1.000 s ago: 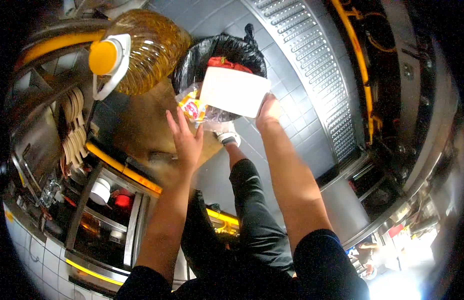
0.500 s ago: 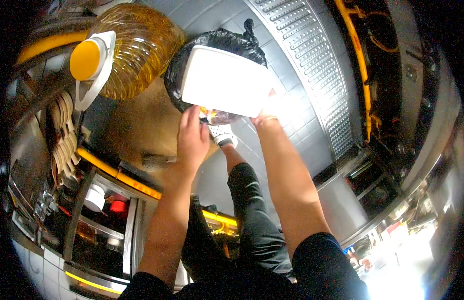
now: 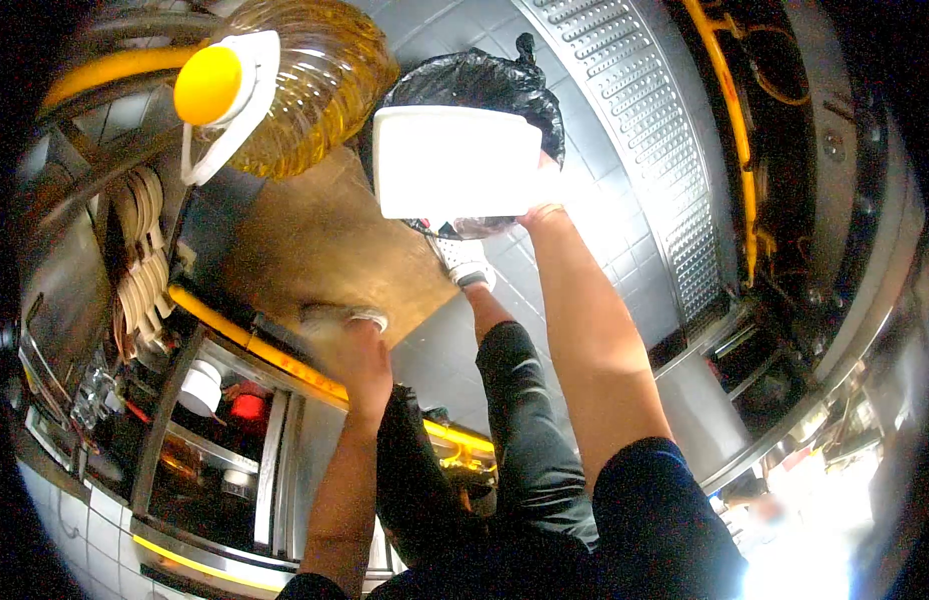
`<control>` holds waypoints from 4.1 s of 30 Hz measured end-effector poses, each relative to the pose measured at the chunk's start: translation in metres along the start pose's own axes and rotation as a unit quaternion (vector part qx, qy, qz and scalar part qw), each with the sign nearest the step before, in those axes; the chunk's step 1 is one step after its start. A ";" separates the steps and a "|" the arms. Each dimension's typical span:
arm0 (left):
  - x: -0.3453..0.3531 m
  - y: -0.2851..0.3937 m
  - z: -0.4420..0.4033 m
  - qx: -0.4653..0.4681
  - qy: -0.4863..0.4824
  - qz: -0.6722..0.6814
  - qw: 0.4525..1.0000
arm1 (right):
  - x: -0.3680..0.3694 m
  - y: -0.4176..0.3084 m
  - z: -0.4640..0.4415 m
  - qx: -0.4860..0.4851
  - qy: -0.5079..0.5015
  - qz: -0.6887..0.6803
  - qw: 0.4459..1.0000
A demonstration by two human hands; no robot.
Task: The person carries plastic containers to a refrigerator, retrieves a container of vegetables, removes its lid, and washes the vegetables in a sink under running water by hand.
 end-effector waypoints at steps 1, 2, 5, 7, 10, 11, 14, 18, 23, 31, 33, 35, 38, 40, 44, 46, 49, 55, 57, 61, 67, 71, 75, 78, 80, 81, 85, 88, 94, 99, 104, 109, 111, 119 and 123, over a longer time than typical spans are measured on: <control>-0.002 -0.002 0.009 -0.010 -0.002 0.016 1.000 | -0.010 0.010 -0.017 0.006 0.045 0.008 0.999; -0.005 -0.003 0.018 -0.019 -0.004 0.032 0.999 | -0.021 0.016 -0.026 0.011 0.089 0.016 0.996; -0.015 -0.006 0.045 -0.072 -0.009 0.126 0.989 | -0.018 -0.008 0.011 -0.037 0.077 0.114 0.990; -0.031 0.001 0.056 -0.089 -0.004 0.158 0.983 | -0.020 -0.020 0.031 -0.071 0.094 0.130 0.985; -0.037 -0.007 0.087 -0.110 -0.005 0.196 0.975 | -0.060 -0.021 0.032 -0.144 0.079 0.100 0.981; -0.035 -0.011 0.095 -0.120 -0.007 0.211 0.970 | -0.070 -0.025 0.043 -0.184 0.049 0.127 0.973; -0.052 -0.006 0.111 -0.166 0.004 0.298 0.940 | -0.011 -0.063 0.158 -0.311 -0.023 0.494 0.811; -0.097 -0.003 0.113 -0.214 -0.009 0.447 0.869 | 0.069 -0.050 0.293 -0.513 -0.272 0.617 0.532; -0.213 0.013 0.104 -0.325 0.016 0.713 0.621 | 0.143 0.003 0.439 -0.536 -0.488 0.585 0.363; -0.416 -0.026 0.229 -0.160 0.205 0.675 0.691 | 0.263 0.065 0.639 -0.527 -0.637 0.529 0.193; -0.460 -0.043 0.270 -0.119 0.284 0.641 0.703 | 0.301 0.081 0.698 -0.542 -0.668 0.476 0.181; -0.493 -0.062 0.315 -0.116 0.365 0.618 0.686 | 0.329 0.090 0.759 -0.542 -0.696 0.433 0.185; -0.512 -0.111 0.374 -0.077 0.446 0.643 0.618 | 0.368 0.115 0.818 -0.543 -0.705 0.419 0.183; -0.535 -0.134 0.396 -0.092 0.486 0.668 0.556 | 0.390 0.127 0.839 -0.553 -0.691 0.427 0.186; -0.600 -0.151 0.441 -0.091 0.603 0.627 0.485 | 0.439 0.157 0.874 -0.577 -0.643 0.460 0.207; -0.605 -0.173 0.446 -0.084 0.629 0.639 0.434 | 0.463 0.172 0.882 -0.572 -0.649 0.451 0.219; -0.608 -0.212 0.443 -0.126 0.636 0.609 0.457 | 0.494 0.195 0.887 -0.574 -0.633 0.484 0.187; -0.659 -0.286 0.422 -0.202 0.656 0.574 0.447 | 0.579 0.246 0.896 -0.497 -0.648 0.541 0.203; -0.682 -0.326 0.409 -0.265 0.641 0.542 0.475 | 0.616 0.269 0.889 -0.508 -0.653 0.523 0.206; -0.743 -0.395 0.375 -0.333 0.627 0.525 0.469 | 0.696 0.322 0.861 -0.432 -0.659 0.566 0.240; -0.782 -0.502 0.319 -0.462 0.567 0.390 0.560 | 0.802 0.409 0.814 -0.388 -0.640 0.598 0.288; -0.755 -0.543 0.311 -0.398 0.624 0.388 0.549 | 0.868 0.470 0.804 -0.380 -0.591 0.677 0.220; -0.738 -0.547 0.310 -0.321 0.650 0.471 0.503 | 0.901 0.517 0.833 -0.341 -0.588 0.700 0.221; -0.746 -0.542 0.306 -0.226 0.694 0.549 0.406 | 0.915 0.544 0.838 -0.210 -0.614 0.707 0.281; -0.746 -0.547 0.294 -0.154 0.700 0.576 0.393 | 0.915 0.549 0.835 -0.120 -0.641 0.688 0.319; -0.747 -0.548 0.289 -0.145 0.692 0.598 0.378 | 0.911 0.540 0.848 -0.081 -0.649 0.681 0.329; -0.749 -0.561 0.264 -0.162 0.635 0.668 0.352 | 0.912 0.535 0.833 -0.146 -0.728 0.578 0.339; -0.753 -0.567 0.246 -0.153 0.601 0.713 0.326 | 0.918 0.516 0.848 -0.241 -0.666 0.638 0.302; -0.761 -0.574 0.239 -0.110 0.530 0.813 0.217 | 0.934 0.516 0.850 -0.283 -0.644 0.668 0.242; -0.752 -0.585 0.261 -0.136 0.453 0.847 0.242 | 0.946 0.526 0.818 -0.063 -0.699 0.633 0.327; -0.776 -0.569 0.283 -0.156 0.523 0.762 0.350 | 0.922 0.561 0.789 -0.194 -0.605 0.597 0.490; -0.765 -0.573 0.263 -0.136 0.599 0.727 0.307 | 0.845 0.566 0.817 0.033 -0.495 0.648 0.578; -0.762 -0.564 0.259 -0.143 0.609 0.727 0.284 | 0.838 0.581 0.804 0.057 -0.511 0.624 0.588; -0.768 -0.529 0.258 -0.190 0.654 0.706 0.191 | 0.866 0.564 0.815 -0.288 -0.532 0.735 0.306; -0.755 -0.530 0.250 -0.187 0.669 0.696 0.179 | 0.861 0.562 0.809 -0.211 -0.535 0.698 0.426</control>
Point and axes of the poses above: each hand's wrist, its own z-axis away from the middle knuckle, its own x-axis out of the palm, y = z × x, the point moved 2 cm from there along -z, towards the middle knuckle, and after that the axes turned 2 degrees about y, right-handed, at the moved point
